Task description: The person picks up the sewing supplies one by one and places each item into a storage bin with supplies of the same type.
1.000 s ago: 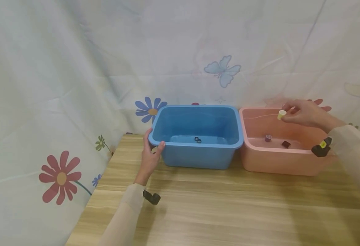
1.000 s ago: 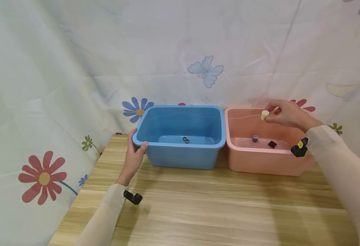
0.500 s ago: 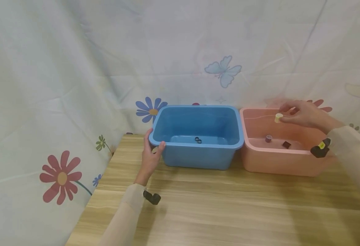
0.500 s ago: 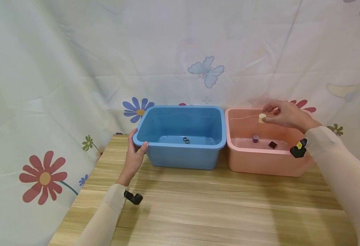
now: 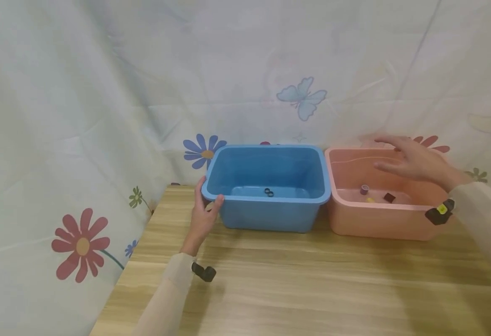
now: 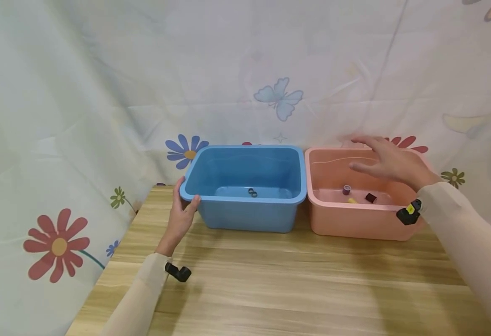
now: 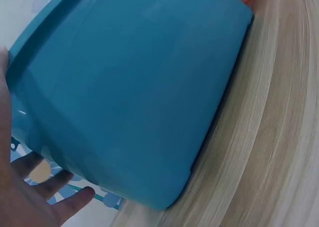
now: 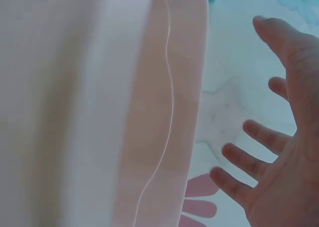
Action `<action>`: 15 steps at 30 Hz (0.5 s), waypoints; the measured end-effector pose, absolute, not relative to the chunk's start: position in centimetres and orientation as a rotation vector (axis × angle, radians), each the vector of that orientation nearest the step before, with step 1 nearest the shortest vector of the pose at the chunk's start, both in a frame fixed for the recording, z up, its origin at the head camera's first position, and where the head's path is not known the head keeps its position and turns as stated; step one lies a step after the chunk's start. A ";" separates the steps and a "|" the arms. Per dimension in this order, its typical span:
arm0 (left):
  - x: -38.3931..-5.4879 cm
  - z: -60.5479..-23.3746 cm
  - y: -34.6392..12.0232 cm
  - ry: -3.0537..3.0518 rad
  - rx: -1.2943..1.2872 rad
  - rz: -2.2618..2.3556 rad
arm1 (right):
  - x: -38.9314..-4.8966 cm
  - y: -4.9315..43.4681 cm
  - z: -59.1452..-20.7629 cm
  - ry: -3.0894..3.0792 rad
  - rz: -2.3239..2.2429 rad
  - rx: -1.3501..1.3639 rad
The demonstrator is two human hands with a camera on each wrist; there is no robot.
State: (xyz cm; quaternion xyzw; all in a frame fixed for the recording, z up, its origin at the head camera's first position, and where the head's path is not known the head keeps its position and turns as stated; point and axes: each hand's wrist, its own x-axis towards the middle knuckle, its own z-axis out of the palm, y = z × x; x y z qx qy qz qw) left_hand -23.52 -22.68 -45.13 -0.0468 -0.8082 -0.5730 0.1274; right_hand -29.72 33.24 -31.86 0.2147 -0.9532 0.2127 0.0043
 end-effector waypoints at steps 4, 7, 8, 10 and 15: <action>-23.2 -45.3 -22.9 -2.367 -0.168 -1.660 | -27.8 33.0 -32.0 -2.908 0.477 0.684; -22.7 -45.5 -22.8 -2.381 -0.178 -1.623 | -26.1 32.5 -32.2 -2.824 0.332 0.680; -22.5 -45.7 -22.8 -2.394 -0.168 -1.604 | -25.6 32.3 -32.3 -2.798 0.287 0.671; -21.9 -46.1 -22.6 -2.422 -0.147 -1.549 | -24.5 31.7 -32.7 -2.751 0.273 0.657; -20.1 -47.8 -21.9 -2.492 -0.169 -1.349 | -21.5 30.1 -35.4 -2.611 0.581 0.683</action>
